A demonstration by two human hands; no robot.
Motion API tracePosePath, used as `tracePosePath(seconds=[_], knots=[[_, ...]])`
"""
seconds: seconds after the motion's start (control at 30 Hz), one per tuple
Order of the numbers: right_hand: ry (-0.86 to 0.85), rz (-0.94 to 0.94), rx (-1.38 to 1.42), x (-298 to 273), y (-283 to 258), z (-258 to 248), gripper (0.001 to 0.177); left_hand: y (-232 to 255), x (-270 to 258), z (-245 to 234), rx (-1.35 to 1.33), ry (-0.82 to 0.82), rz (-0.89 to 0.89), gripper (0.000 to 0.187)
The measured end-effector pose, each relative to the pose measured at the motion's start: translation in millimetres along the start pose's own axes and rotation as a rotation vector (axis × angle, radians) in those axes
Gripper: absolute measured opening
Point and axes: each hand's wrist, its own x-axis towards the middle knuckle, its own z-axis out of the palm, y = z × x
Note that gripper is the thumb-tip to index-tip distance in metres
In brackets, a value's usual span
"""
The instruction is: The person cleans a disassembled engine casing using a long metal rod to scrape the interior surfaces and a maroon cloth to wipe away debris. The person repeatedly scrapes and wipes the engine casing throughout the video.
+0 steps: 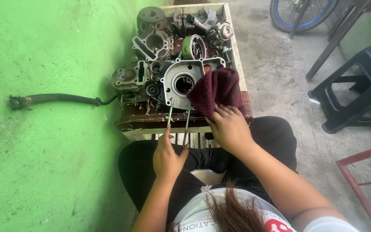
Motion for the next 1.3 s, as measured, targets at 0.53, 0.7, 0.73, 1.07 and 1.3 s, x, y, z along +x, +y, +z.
tracePosePath(seconds=[0.53,0.7,0.73,1.07,1.3], knots=[[-0.026,0.037,-0.022,38.7,-18.4,26.7,0.041,4.1,0.8,-4.7,-0.001,-0.017,0.003,0.089],[0.005,0.136,0.177,16.5,12.6,50.3,0.030,2.8,-1.2,-3.0,0.017,-0.017,0.004,0.090],[-0.039,0.279,0.323,14.4,29.4,64.0,0.025,2.0,1.5,-3.0,0.027,-0.011,0.007,0.090],[0.513,0.709,0.868,40.1,37.8,39.0,0.035,3.3,2.6,-6.1,-0.003,-0.044,0.003,0.085],[0.004,0.100,-0.123,9.5,25.7,44.3,0.023,3.3,2.2,-4.0,0.006,-0.033,-0.001,0.085]])
